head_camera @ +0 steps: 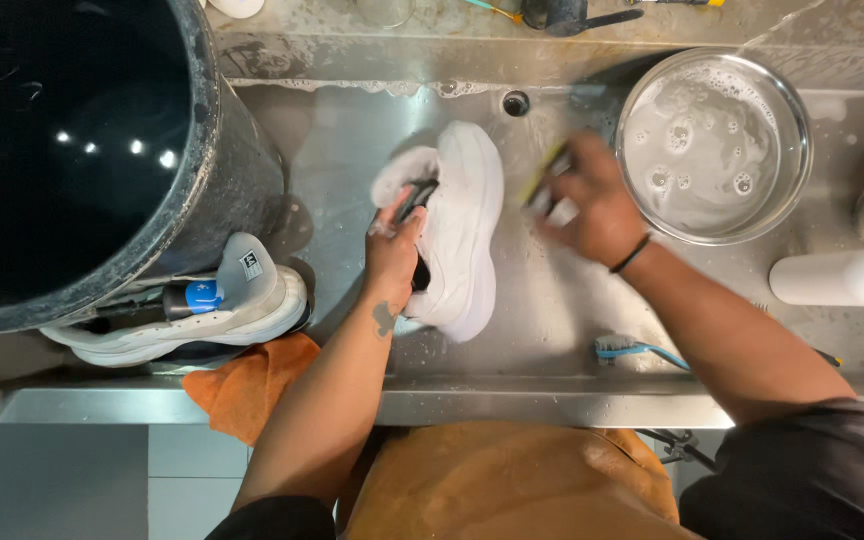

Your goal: The person scrubs a white sneaker in a sink using a sponge and water, then applies a cleaning solution from a spray bottle and continues scrubbing the shoe's exterior and interior surfaces.

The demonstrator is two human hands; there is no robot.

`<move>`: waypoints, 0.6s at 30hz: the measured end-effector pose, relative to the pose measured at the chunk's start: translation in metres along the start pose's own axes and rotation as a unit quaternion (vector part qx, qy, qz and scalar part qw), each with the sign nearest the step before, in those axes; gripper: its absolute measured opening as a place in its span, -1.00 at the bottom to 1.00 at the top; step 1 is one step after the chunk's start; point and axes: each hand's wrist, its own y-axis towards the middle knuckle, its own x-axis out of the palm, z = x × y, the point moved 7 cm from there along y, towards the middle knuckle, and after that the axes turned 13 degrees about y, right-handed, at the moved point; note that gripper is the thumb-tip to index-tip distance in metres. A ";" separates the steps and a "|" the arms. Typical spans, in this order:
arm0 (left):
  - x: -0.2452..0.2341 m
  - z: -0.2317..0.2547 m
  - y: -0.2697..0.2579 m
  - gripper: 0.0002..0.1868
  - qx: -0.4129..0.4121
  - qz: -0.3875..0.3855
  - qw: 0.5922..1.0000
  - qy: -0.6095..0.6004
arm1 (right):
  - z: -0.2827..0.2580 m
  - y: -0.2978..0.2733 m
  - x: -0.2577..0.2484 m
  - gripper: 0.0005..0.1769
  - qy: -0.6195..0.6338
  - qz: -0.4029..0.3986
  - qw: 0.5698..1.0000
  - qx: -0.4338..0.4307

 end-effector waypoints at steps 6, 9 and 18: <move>0.005 -0.041 -0.015 -0.46 -0.134 0.158 0.978 0.016 | 0.070 -0.067 -0.150 -0.47 -0.289 0.167 0.934 0.128; 0.042 -0.028 -0.058 -0.75 -0.248 0.001 0.967 0.065 | 0.130 -0.118 -0.148 -0.17 -0.251 0.041 0.831 0.495; 0.049 0.089 -0.009 -0.21 0.311 -0.035 0.593 0.742 | 0.073 -0.104 -0.150 -0.42 -0.281 0.212 0.911 0.214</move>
